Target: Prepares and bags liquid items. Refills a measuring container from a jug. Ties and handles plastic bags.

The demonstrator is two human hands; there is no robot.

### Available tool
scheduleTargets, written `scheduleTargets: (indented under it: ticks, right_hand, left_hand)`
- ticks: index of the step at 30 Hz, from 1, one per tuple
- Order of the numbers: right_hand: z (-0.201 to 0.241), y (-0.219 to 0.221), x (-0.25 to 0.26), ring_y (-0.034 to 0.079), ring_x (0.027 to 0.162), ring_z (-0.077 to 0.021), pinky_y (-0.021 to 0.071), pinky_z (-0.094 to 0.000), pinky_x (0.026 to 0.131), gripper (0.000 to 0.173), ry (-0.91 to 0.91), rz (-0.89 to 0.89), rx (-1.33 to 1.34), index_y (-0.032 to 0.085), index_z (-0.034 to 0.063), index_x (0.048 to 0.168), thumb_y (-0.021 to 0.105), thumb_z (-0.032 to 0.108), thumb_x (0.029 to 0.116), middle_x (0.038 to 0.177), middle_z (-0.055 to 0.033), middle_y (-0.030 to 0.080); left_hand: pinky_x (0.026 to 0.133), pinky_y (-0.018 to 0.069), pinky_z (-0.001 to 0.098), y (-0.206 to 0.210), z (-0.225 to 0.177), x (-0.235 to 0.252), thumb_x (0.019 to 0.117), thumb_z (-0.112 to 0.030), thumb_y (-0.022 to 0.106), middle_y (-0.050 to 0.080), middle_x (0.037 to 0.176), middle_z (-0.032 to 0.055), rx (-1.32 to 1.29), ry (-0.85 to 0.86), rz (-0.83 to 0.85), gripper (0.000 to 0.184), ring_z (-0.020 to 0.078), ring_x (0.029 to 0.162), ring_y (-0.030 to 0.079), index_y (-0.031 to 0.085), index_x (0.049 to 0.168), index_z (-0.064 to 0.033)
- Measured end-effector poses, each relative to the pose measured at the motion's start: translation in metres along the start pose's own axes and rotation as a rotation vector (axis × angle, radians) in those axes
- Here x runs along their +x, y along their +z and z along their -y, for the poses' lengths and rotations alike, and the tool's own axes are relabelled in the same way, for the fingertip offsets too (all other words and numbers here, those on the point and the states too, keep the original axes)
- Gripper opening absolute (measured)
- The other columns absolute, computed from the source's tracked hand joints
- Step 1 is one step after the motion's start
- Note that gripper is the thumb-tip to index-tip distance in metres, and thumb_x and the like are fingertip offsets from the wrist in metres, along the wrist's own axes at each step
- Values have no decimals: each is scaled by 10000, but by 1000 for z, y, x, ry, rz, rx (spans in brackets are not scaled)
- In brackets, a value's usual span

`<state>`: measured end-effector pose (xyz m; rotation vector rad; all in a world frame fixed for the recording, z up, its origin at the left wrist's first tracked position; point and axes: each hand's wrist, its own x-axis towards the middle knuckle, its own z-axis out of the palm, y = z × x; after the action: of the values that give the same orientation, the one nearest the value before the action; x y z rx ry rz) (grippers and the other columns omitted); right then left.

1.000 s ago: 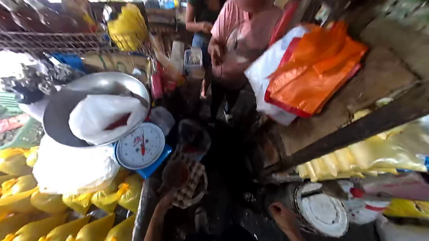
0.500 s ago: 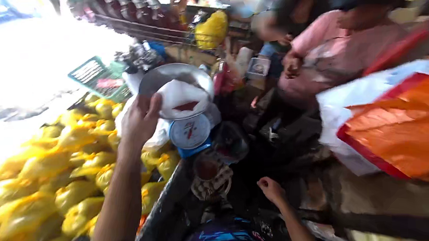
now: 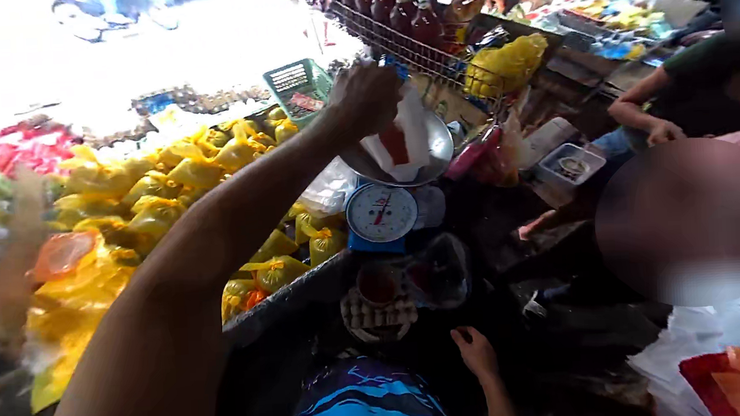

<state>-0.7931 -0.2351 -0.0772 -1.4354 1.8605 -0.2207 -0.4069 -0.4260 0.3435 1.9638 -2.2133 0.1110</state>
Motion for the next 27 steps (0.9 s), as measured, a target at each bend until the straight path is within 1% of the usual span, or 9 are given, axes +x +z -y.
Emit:
scheduleTargets:
  ticks: [4, 7, 11, 14, 17, 19, 24, 25, 27]
  right_hand:
    - [49, -11, 3, 695, 1102, -297, 527, -583, 995, 317, -220, 41, 14, 718, 78, 1199, 642, 324, 1014, 1150, -141, 733]
    - [108, -27, -7, 722, 909, -224, 596, -482, 866, 285, -509, -25, 158, 724, 41, 1142, 573, 262, 1041, 988, -112, 743]
    - [211, -48, -41, 606, 663, -44, 559, -225, 642, 294, -905, 7, 737, 689, 46, 1012, 452, 199, 1092, 789, 46, 646]
    - [265, -51, -67, 694, 894, -60, 595, -257, 806, 450, -1022, 517, 1041, 714, 209, 1129, 453, 566, 1041, 999, 85, 736]
    - [294, -26, -96, 685, 1036, -85, 594, -312, 908, 598, -1115, 833, 742, 606, 136, 1299, 599, 621, 950, 1132, 34, 717]
    - [309, 0, -118, 707, 933, -96, 627, -319, 830, 506, -1179, 727, 394, 612, 45, 1254, 670, 455, 964, 1034, -21, 720]
    - [355, 35, -139, 712, 824, -212, 585, -473, 745, 241, -1726, 332, -34, 722, 100, 1085, 519, 211, 1019, 876, -62, 729]
    - [367, 36, -143, 717, 830, -247, 574, -502, 752, 248, -1823, 272, -81, 738, 114, 1099, 523, 171, 989, 894, -69, 744]
    - [390, 40, -155, 711, 824, -257, 551, -499, 738, 270, -1974, 161, -147, 753, 159, 1108, 542, 143, 942, 929, -49, 759]
  left_hand:
    - [846, 544, 414, -39, 10, -14, 1023, -325, 605, 696, 986, 83, -430, 62, -126, 292, 173, 906, 664, 706, 1057, -54]
    - [763, 560, 237, -60, -7, -69, 1020, -230, 634, 705, 980, 8, -842, -23, -281, 209, 36, 842, 654, 713, 1129, -69]
    - [706, 573, 266, -35, -21, -157, 1026, -139, 601, 696, 893, 44, -1322, -169, -514, 174, 80, 775, 652, 690, 1083, 0]
    - [698, 575, 279, 16, -29, -227, 1018, -114, 612, 696, 877, 65, -1258, -305, -521, 165, 90, 750, 647, 694, 1078, 16]
    - [614, 534, 315, 74, -37, -289, 1018, -131, 614, 668, 808, 70, -1071, -492, -452, 147, 121, 668, 601, 709, 1027, -20]
    - [719, 575, 350, 106, -31, -326, 997, -117, 636, 719, 878, 46, -992, -590, -494, 134, 112, 766, 660, 749, 1041, -60]
    - [1001, 572, 342, 120, -17, -411, 1017, -148, 623, 734, 1215, 8, -928, -751, -589, 301, 81, 1099, 690, 700, 1307, -124]
    - [986, 571, 333, 117, -16, -424, 1024, -174, 614, 738, 1190, 4, -904, -771, -563, 300, 71, 1073, 692, 698, 1307, -125]
    - [789, 566, 298, 111, -15, -444, 1011, -243, 645, 727, 922, -3, -871, -793, -599, 185, 61, 830, 667, 744, 1077, -101]
